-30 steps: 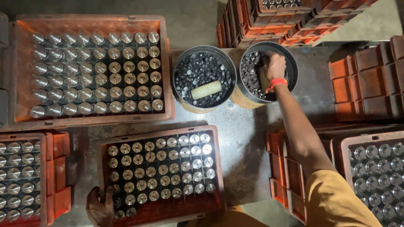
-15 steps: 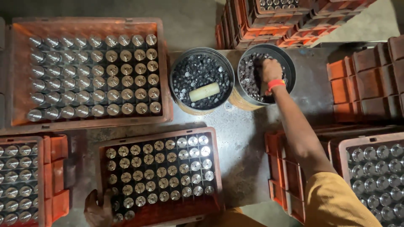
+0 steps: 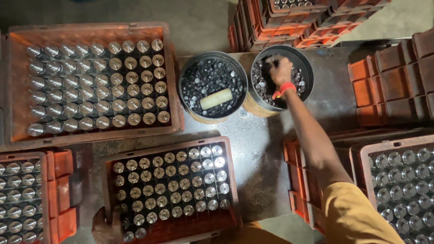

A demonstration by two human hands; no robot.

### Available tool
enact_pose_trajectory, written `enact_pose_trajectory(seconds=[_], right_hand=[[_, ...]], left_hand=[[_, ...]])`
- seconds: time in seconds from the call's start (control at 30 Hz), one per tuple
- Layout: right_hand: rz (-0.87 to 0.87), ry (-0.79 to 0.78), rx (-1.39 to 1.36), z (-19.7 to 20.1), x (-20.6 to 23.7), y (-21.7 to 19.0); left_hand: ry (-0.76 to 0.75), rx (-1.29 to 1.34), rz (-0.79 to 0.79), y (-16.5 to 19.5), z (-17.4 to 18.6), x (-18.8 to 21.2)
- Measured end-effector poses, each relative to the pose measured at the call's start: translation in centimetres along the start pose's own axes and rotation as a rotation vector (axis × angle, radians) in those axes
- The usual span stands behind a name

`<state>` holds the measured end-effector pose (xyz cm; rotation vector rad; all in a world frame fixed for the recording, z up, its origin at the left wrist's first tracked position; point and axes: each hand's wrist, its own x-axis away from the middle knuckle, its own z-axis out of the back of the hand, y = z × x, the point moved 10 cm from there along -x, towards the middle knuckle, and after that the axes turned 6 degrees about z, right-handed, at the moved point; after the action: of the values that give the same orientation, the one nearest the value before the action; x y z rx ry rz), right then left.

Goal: The person uses a cloth to wipe and polish small cylindrical metal parts arranged in a crate. They repeatedly dip the cloth into a barrel containing dark pellets and a white block, then continue polishing the parts one by one.

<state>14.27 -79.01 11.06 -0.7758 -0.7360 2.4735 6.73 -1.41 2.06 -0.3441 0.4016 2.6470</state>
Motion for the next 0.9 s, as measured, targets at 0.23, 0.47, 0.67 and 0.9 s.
enact_pose_trajectory(seconds=[0.23, 0.47, 0.67, 0.9], right_hand=[[0.25, -0.107, -0.053, -2.5, 0.4, -2.8], [0.05, -0.055, 0.04, 0.7, 0.5, -1.0], [0.097, -0.019, 0.195, 2.8, 0.1, -1.5], [0.293, -0.249, 0.327, -1.8, -0.4, -2.6]], left_hand=[[-0.144, -0.093, 0.162, -1.4, -1.3, -0.5], [-0.182, 0.084, 0.573, -4.7, -2.2, 0.5], [-0.154, -0.099, 0.179, -1.7, -1.8, -0.6], [-0.15, -0.08, 0.18, -1.4, -1.5, -0.7]])
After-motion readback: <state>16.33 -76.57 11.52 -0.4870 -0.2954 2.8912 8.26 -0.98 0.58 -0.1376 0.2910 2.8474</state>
